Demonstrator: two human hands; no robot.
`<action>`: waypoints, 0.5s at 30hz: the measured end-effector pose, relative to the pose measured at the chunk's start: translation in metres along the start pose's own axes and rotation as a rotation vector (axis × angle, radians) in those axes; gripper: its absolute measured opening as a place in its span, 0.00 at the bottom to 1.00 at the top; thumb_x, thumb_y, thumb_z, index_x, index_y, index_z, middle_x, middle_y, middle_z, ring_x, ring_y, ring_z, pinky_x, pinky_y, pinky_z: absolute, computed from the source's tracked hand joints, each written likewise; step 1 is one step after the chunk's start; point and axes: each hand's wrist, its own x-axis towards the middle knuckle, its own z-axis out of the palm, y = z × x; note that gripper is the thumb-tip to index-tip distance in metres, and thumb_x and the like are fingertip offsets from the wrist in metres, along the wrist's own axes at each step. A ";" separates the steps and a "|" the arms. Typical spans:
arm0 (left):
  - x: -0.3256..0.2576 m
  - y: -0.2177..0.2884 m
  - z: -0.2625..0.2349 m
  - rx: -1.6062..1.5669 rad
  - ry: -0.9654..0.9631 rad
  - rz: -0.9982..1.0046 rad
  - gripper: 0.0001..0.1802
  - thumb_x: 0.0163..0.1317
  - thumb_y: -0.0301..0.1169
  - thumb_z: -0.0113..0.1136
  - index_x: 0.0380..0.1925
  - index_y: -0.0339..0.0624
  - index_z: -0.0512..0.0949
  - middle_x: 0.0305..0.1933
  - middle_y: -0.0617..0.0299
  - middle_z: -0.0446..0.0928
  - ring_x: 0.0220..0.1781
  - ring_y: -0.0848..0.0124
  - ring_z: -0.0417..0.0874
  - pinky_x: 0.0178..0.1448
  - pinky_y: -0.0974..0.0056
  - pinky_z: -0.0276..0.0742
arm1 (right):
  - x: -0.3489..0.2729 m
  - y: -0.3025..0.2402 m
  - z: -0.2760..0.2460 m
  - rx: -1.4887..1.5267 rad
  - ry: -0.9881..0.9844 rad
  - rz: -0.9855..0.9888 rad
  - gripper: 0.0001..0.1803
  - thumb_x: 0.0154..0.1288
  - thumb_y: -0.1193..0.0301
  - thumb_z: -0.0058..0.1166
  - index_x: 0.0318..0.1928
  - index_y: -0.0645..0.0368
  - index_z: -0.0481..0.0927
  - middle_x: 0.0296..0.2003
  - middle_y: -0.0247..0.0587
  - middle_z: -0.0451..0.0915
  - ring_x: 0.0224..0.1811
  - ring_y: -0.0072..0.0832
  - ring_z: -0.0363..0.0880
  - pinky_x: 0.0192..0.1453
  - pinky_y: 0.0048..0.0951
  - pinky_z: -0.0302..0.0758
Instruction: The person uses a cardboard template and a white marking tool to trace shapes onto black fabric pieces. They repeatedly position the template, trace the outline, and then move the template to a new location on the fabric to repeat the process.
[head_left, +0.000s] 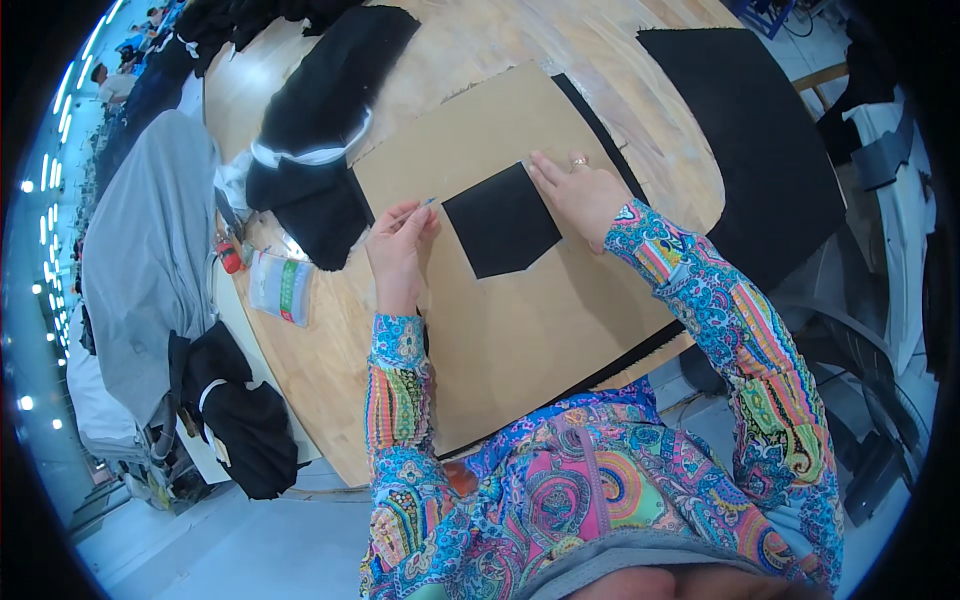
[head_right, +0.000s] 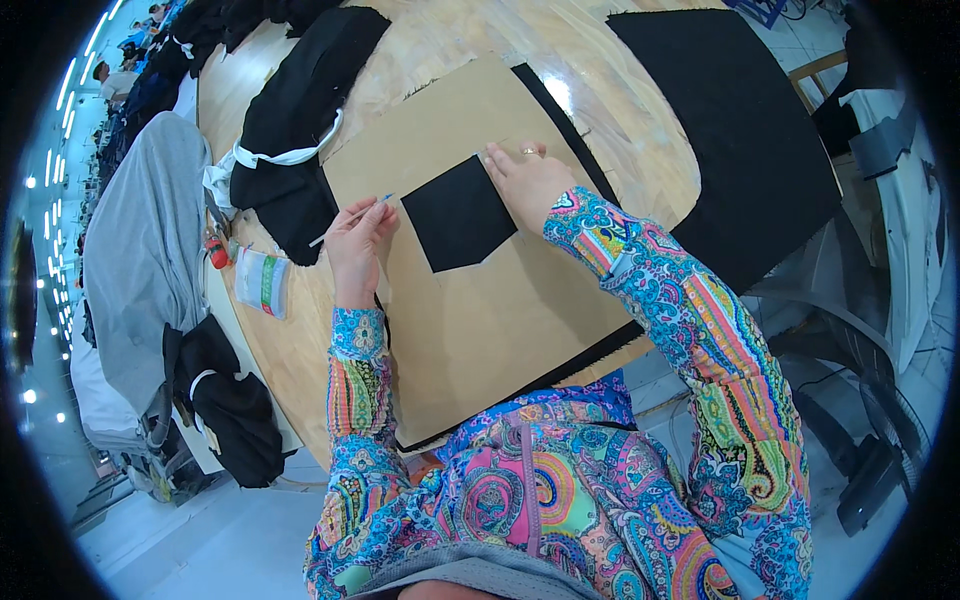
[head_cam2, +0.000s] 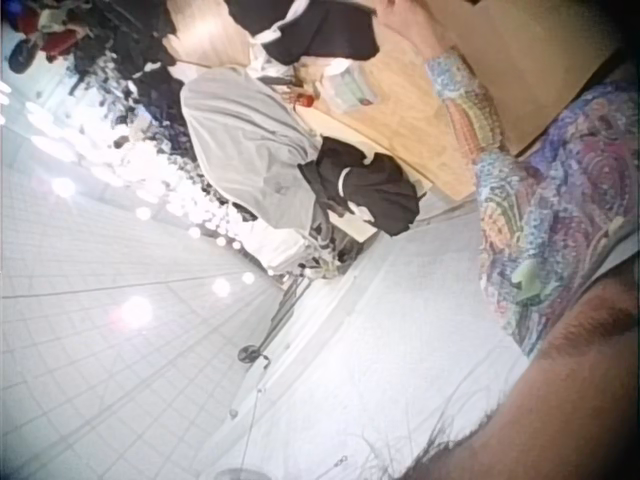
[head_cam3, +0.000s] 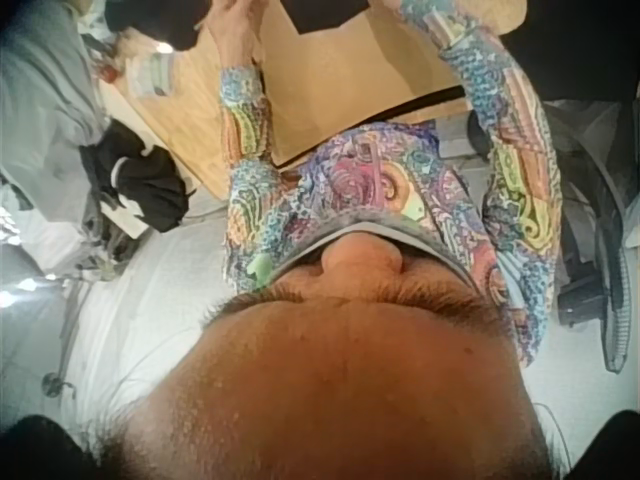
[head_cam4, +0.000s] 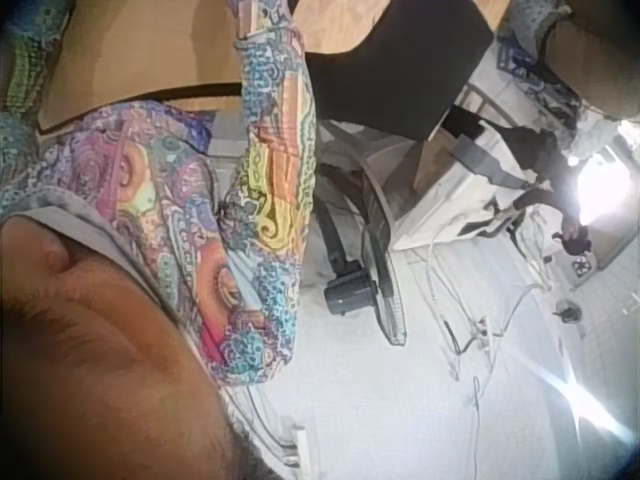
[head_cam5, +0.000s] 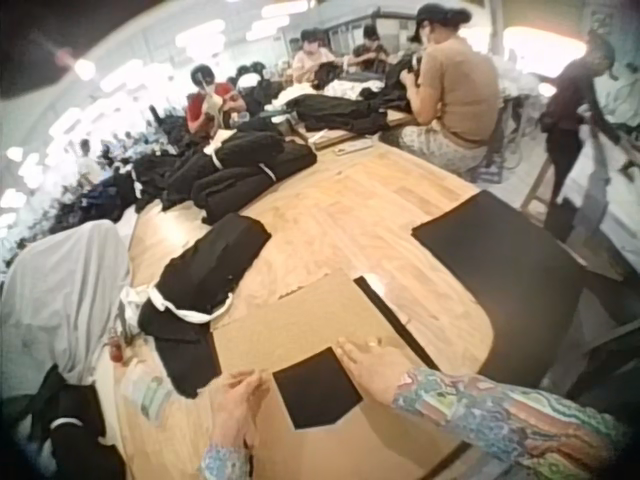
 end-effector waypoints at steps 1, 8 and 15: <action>0.000 -0.002 -0.001 0.051 0.011 0.026 0.06 0.61 0.26 0.59 0.34 0.33 0.77 0.32 0.59 0.80 0.33 0.75 0.81 0.39 0.74 0.77 | 0.000 -0.001 0.000 0.001 -0.001 -0.002 0.36 0.59 0.76 0.47 0.68 0.59 0.54 0.69 0.36 0.52 0.59 0.48 0.64 0.47 0.33 0.79; 0.003 -0.013 0.002 0.652 0.043 0.316 0.08 0.59 0.29 0.60 0.32 0.33 0.77 0.31 0.55 0.82 0.32 0.71 0.82 0.39 0.68 0.77 | -0.001 -0.001 -0.001 0.008 0.010 0.002 0.36 0.58 0.76 0.47 0.68 0.59 0.54 0.69 0.36 0.53 0.58 0.48 0.64 0.47 0.33 0.79; 0.006 -0.016 0.007 0.688 0.059 0.402 0.08 0.59 0.30 0.59 0.32 0.34 0.78 0.30 0.53 0.82 0.33 0.69 0.83 0.39 0.67 0.76 | -0.001 -0.001 0.000 0.013 0.029 0.004 0.35 0.58 0.77 0.47 0.68 0.60 0.56 0.68 0.36 0.54 0.58 0.48 0.64 0.47 0.33 0.79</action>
